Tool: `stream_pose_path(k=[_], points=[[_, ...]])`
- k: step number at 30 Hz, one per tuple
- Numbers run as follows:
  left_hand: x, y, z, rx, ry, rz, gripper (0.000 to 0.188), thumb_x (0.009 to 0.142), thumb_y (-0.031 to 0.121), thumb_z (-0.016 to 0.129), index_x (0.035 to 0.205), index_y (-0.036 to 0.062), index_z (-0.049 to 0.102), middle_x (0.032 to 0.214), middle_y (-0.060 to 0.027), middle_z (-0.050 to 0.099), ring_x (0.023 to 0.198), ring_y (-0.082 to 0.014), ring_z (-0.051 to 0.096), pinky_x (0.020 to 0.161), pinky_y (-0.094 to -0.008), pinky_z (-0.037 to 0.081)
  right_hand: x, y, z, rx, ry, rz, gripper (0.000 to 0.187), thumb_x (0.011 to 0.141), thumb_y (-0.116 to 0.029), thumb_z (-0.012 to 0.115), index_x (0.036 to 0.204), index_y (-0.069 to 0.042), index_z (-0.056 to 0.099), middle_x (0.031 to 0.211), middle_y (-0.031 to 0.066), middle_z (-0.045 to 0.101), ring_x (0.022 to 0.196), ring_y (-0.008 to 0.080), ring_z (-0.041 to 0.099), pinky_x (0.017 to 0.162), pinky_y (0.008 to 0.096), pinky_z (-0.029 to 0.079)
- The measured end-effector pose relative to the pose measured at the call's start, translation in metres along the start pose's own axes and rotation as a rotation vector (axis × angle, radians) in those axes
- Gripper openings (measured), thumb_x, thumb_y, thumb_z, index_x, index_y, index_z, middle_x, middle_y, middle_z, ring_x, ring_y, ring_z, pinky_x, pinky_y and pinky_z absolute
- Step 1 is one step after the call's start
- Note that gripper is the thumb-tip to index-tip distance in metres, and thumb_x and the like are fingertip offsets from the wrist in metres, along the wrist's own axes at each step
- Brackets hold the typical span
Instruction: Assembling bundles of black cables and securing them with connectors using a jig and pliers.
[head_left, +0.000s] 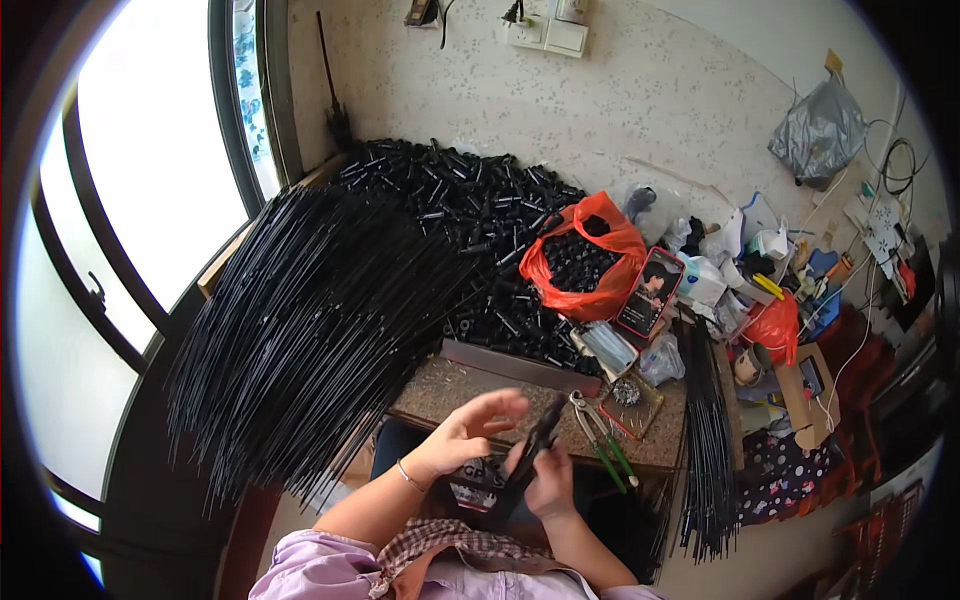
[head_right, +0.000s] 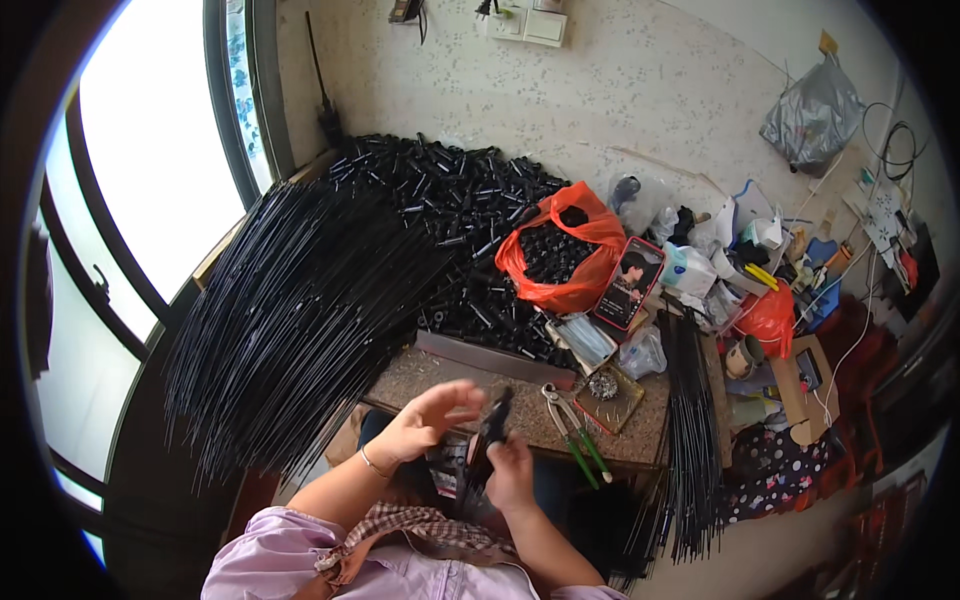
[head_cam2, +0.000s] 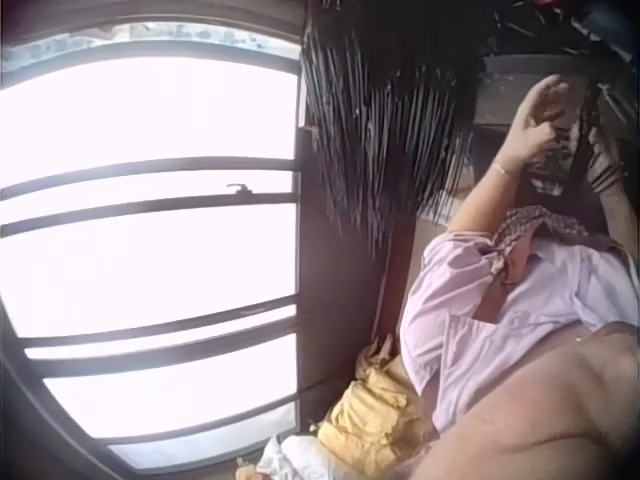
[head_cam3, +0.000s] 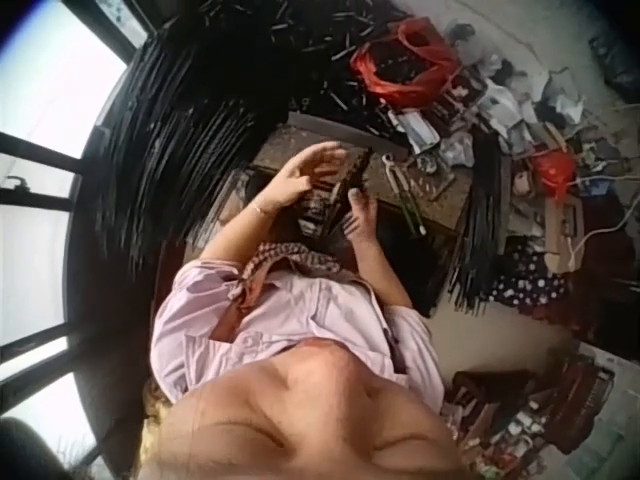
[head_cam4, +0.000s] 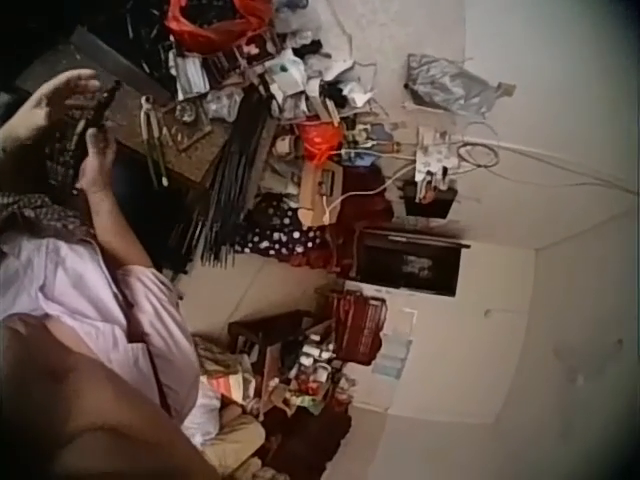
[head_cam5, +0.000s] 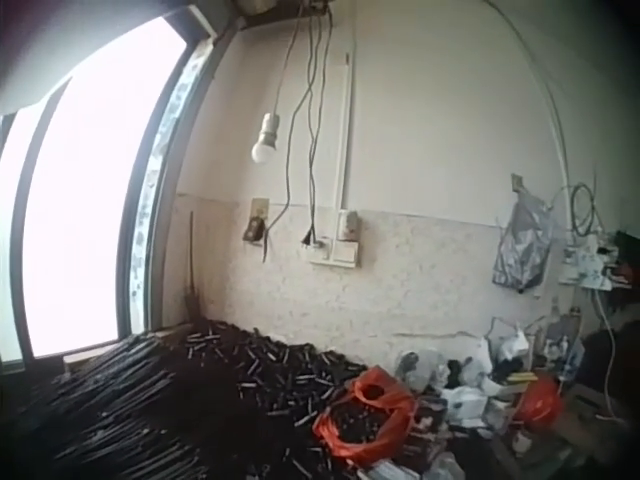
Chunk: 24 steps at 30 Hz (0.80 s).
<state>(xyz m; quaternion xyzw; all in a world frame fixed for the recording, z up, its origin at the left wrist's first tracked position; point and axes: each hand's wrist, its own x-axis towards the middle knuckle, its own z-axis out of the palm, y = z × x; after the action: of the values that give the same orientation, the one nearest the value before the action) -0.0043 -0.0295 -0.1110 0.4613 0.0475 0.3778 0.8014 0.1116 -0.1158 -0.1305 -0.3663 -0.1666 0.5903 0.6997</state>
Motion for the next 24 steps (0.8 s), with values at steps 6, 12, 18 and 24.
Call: stream_pose_path(k=[6, 12, 18, 24], points=[[-0.003, 0.009, 0.019, 0.859, 0.085, 0.175, 0.048, 0.054, 0.023, 0.070, 0.093, 0.0020, 0.050, 0.080, -0.0063, 0.051, 0.075, -0.0139, 0.049, 0.066, -0.0250, 0.039, -0.006, 0.016, 0.014, -0.408, 0.087, -0.680, 0.014, 0.072, -0.006, 0.053, 0.084, -0.002, 0.049, 0.079, 0.0050, 0.052, 0.057, 0.0046, 0.043, 0.051, 0.0170, 0.035], [-0.007, 0.021, 0.012, 0.727, 0.023, 0.111, 0.028, 0.059, 0.005, 0.066, 0.082, -0.0004, 0.051, 0.072, -0.0022, 0.052, 0.070, -0.0085, 0.047, 0.064, -0.0219, 0.039, -0.011, -0.007, 0.013, -0.635, -0.203, -0.502, 0.011, 0.067, 0.001, 0.057, 0.078, 0.003, 0.053, 0.076, 0.0056, 0.054, 0.065, 0.0066, 0.049, 0.054, 0.0157, 0.038], [-0.002, 0.026, 0.000, 0.446, -0.283, 0.048, 0.031, 0.055, 0.022, 0.068, 0.071, -0.0025, 0.057, 0.068, -0.0080, 0.052, 0.065, -0.0203, 0.046, 0.059, -0.0291, 0.036, 0.005, -0.025, 0.010, -0.337, -0.439, -0.073, 0.018, 0.057, 0.008, 0.063, 0.067, -0.002, 0.051, 0.069, 0.0012, 0.053, 0.057, 0.0061, 0.048, 0.051, 0.0163, 0.039], [-0.012, 0.012, -0.020, 0.428, -0.287, -0.036, 0.044, 0.055, 0.019, 0.069, 0.089, -0.0031, 0.052, 0.084, -0.0102, 0.053, 0.075, -0.0189, 0.048, 0.067, -0.0296, 0.037, 0.009, -0.015, 0.006, -0.381, -0.566, -0.181, 0.023, 0.056, 0.009, 0.063, 0.070, -0.002, 0.049, 0.069, 0.0023, 0.052, 0.062, 0.0068, 0.050, 0.056, 0.0187, 0.042]])
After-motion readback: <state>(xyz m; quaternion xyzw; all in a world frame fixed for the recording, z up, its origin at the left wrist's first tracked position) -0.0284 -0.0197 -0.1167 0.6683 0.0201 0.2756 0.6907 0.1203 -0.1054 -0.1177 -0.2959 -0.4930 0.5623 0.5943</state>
